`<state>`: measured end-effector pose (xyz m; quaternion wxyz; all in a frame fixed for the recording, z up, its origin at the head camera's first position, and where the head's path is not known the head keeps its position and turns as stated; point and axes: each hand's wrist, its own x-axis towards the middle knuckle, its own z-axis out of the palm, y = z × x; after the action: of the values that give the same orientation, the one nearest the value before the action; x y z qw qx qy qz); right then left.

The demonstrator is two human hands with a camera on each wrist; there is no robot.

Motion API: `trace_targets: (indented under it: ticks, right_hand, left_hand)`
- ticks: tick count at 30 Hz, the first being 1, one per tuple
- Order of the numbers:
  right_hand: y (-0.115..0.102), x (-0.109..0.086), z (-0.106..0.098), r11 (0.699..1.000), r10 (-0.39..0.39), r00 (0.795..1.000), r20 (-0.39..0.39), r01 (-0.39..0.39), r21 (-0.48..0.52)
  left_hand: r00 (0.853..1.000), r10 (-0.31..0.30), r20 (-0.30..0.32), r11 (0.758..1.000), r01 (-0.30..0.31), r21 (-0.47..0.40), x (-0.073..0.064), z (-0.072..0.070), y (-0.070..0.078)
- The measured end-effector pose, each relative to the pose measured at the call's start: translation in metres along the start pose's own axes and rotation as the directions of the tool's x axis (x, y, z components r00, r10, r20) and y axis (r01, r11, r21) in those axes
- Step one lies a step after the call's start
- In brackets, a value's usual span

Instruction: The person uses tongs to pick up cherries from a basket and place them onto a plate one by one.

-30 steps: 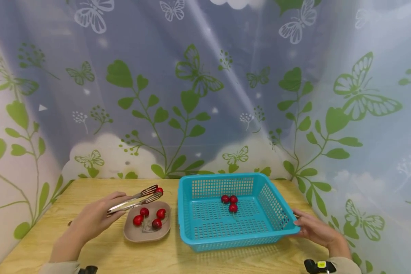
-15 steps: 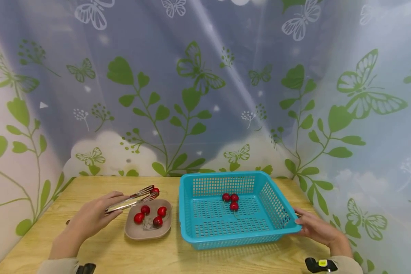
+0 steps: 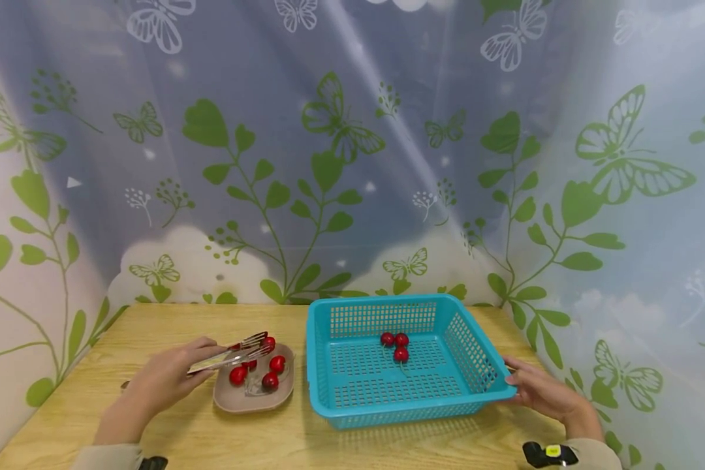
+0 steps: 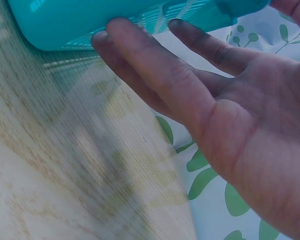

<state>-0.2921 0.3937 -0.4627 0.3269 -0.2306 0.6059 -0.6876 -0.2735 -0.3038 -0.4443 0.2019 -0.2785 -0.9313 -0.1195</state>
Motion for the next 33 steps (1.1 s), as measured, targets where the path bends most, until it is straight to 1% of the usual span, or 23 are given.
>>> trace_targets:
  ticks: [6, 9, 19, 25, 30, 33]
  right_hand:
    - [-0.0003, -0.0001, 0.0001, 1.0, 0.005, 1.0, -0.004, -0.005, 0.0]
    - [-0.0008, -0.0001, 0.0005, 1.0, 0.007, 1.0, -0.009, -0.007, -0.001]
    - [-0.0021, 0.0, 0.0015, 1.0, 0.011, 1.0, -0.012, -0.011, -0.008]
    - [-0.0021, 0.0001, 0.002, 1.0, 0.016, 1.0, -0.02, -0.016, -0.015]
    - [-0.0023, 0.0001, 0.0026, 1.0, 0.01, 1.0, -0.009, -0.01, -0.008]
    - [-0.0024, 0.0001, 0.0026, 1.0, 0.008, 1.0, -0.006, -0.009, -0.005]
  left_hand:
    - [0.999, 0.01, 0.043, 1.0, -0.009, -0.024, 0.0009, 0.0022, -0.001]
    - [0.999, 0.0, 0.051, 1.0, 0.001, -0.022, 0.0, 0.0031, -0.0017]
    - [0.997, -0.046, 0.061, 0.999, 0.046, -0.003, -0.0014, 0.0035, 0.0]
    - [0.997, -0.061, 0.056, 0.998, 0.063, -0.022, -0.0013, 0.0029, 0.0013]
    - [0.995, -0.07, 0.064, 0.996, 0.074, -0.053, -0.0009, 0.0024, 0.0019]
    - [0.997, -0.065, 0.052, 0.996, 0.068, -0.051, -0.0005, 0.0018, 0.0023]
